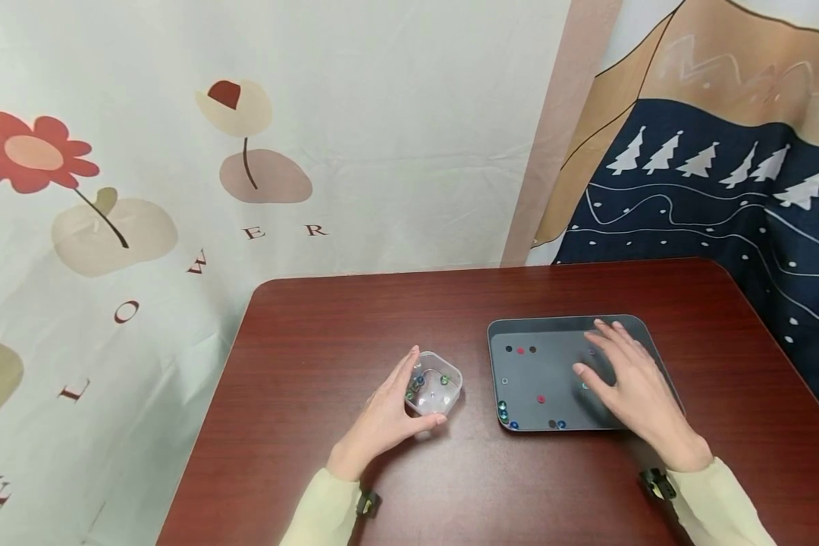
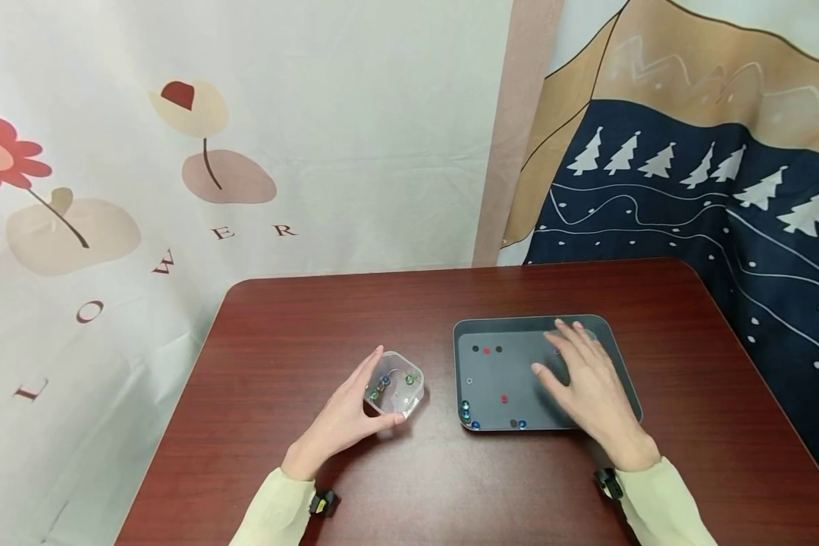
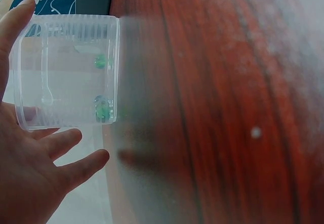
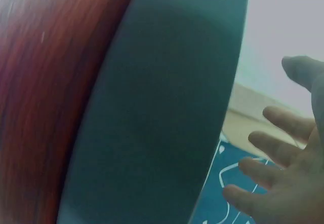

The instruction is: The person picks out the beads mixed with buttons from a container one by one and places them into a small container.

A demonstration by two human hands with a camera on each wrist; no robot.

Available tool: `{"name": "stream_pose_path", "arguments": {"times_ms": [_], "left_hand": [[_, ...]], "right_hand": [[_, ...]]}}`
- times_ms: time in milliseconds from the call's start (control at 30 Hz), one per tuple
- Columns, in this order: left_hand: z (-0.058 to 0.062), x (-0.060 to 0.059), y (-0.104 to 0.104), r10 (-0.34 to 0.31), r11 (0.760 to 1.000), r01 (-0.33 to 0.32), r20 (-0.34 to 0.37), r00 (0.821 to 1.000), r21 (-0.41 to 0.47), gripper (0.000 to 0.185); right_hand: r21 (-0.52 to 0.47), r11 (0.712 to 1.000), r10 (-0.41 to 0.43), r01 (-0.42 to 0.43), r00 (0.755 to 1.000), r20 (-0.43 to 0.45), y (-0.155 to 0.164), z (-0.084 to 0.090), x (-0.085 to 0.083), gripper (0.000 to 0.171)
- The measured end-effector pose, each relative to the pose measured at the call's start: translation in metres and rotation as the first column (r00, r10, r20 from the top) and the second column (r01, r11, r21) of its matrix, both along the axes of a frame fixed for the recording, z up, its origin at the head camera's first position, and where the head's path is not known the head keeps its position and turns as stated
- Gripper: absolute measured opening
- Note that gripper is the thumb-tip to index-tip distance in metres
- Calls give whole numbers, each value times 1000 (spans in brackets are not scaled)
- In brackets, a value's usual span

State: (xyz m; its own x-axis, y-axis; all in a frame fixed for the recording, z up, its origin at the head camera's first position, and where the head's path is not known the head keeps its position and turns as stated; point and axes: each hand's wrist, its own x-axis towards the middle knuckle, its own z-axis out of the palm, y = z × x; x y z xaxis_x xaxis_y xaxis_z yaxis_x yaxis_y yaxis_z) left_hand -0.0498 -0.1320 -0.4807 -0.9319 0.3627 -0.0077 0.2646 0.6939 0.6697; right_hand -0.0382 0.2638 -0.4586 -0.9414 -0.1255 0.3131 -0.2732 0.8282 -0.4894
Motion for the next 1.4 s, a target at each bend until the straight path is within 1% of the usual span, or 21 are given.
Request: {"name": "stream_pose_path", "arguments": {"times_ms": [100, 267, 533, 767, 867, 1100, 1233, 1400], "left_hand": [[0, 0, 0, -1, 1000, 1, -1, 1000, 1, 113], [-1, 0, 0, -3, 1000, 3, -5, 1000, 3, 113], [-2, -1, 0, -1, 1000, 1, -13, 1000, 6, 112], [-2, -1, 0, -2, 1000, 2, -15, 1000, 3, 113], [-1, 0, -1, -6, 1000, 6, -11, 1000, 4, 113], [-2, 0, -1, -5, 1000, 5, -10, 1000, 5, 113], [-2, 1, -1, 3, 1000, -3, -11, 1000, -6, 113], [-2, 1, -1, 4, 1000, -4, -10, 1000, -9, 114]], "right_hand": [[-6, 999, 53, -53, 999, 5, -8, -3, 1, 61], [-11, 991, 131, -131, 991, 8, -20, -9, 3, 60], [-5, 978, 206, -206, 976, 67, -38, -14, 4, 60], [-24, 962, 273, -273, 952, 138, -51, -17, 3, 60], [-16, 953, 303, -303, 944, 128, -55, -21, 1, 56], [27, 924, 380, -382, 923, 65, -63, -30, -3, 43], [33, 915, 399, -402, 914, 75, -66, -32, -6, 41], [60, 907, 408, -416, 906, 113, -68, -33, -9, 41]]}}
